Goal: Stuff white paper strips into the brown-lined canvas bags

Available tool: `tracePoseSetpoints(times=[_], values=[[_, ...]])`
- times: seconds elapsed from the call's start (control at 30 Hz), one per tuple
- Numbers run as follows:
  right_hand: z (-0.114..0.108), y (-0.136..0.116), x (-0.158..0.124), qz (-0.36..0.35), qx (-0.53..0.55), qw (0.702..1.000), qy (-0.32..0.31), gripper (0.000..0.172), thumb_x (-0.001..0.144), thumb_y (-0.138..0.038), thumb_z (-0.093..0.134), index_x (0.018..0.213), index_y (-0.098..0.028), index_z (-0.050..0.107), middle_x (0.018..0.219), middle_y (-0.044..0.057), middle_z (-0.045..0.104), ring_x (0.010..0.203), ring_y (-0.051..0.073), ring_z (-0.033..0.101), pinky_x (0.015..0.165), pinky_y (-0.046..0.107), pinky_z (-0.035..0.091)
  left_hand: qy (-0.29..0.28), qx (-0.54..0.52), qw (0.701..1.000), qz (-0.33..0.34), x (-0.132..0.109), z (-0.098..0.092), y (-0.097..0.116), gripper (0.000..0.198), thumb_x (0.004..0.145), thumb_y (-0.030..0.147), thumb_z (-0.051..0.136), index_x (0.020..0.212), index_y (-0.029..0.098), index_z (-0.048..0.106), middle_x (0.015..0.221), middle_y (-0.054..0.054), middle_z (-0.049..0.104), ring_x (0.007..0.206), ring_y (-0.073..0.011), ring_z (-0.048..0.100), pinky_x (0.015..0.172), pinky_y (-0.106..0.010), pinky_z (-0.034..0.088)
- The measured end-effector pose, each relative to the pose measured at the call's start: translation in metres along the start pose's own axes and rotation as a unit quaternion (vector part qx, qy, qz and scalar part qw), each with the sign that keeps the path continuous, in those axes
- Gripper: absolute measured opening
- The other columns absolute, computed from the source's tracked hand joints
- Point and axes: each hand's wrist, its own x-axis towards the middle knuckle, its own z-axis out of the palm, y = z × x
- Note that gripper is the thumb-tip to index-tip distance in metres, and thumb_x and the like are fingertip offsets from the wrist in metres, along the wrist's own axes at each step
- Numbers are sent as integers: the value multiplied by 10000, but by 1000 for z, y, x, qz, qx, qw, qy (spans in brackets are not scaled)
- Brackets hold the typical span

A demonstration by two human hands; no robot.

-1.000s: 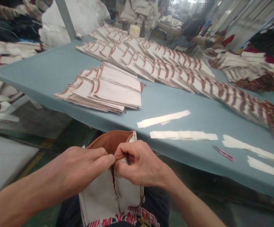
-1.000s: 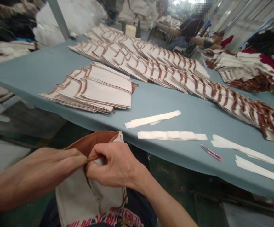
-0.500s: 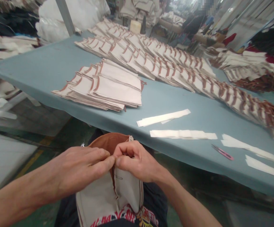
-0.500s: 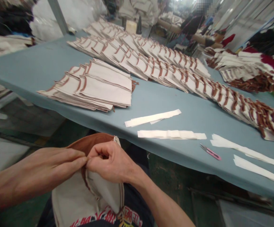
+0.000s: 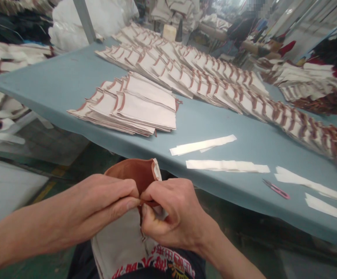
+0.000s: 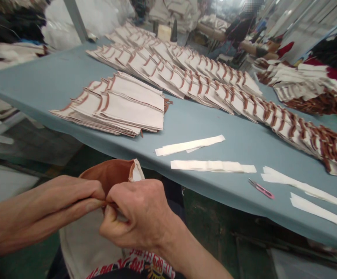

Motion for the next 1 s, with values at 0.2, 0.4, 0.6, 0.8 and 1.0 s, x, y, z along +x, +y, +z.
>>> tracePoseSetpoints(times=[0.2, 0.4, 0.6, 0.8, 1.0], values=[[14, 11, -4, 21, 60, 998, 21, 110, 774, -142, 551, 710, -214, 603, 581, -64, 642, 485, 83, 541, 532, 220, 367, 65, 173, 967, 173, -3, 21, -27, 393, 1161, 144, 381, 816, 254, 534, 694, 55, 582, 561, -153, 518, 563, -353, 320], [13, 9, -6, 36, 106, 994, -13, 109, 803, -146, 578, 730, -214, 621, 617, -46, 679, 522, 94, 570, 561, 216, 393, -81, -19, 996, 27, -2, -4, -11, 250, 1165, 213, 483, 973, 236, 642, 859, 75, 692, 736, -107, 656, 687, -215, 433], [8, 6, -6, 11, 68, 998, -2, 187, 824, -139, 567, 670, -228, 510, 592, -53, 640, 519, 97, 530, 563, 259, 342, -12, 75, 990, 119, 15, -3, 8, 495, 1225, 280, 346, 802, 246, 601, 734, 49, 674, 617, -148, 620, 587, -311, 376], [0, 7, -8, 31, 84, 996, -21, 147, 845, -157, 597, 710, -215, 602, 643, -31, 711, 563, 110, 612, 593, 249, 388, 25, 61, 995, 73, 10, 17, 4, 521, 1226, 393, 412, 744, 235, 531, 645, 66, 573, 548, -125, 529, 571, -330, 320], [-21, 14, -5, 44, 82, 994, -62, 166, 944, -341, 714, 856, -200, 717, 798, 13, 798, 660, 151, 689, 647, 272, 431, 15, -38, 999, 16, 6, 17, 1, 517, 1192, 333, 432, 701, 226, 552, 620, 80, 565, 550, -94, 561, 545, -231, 395]])
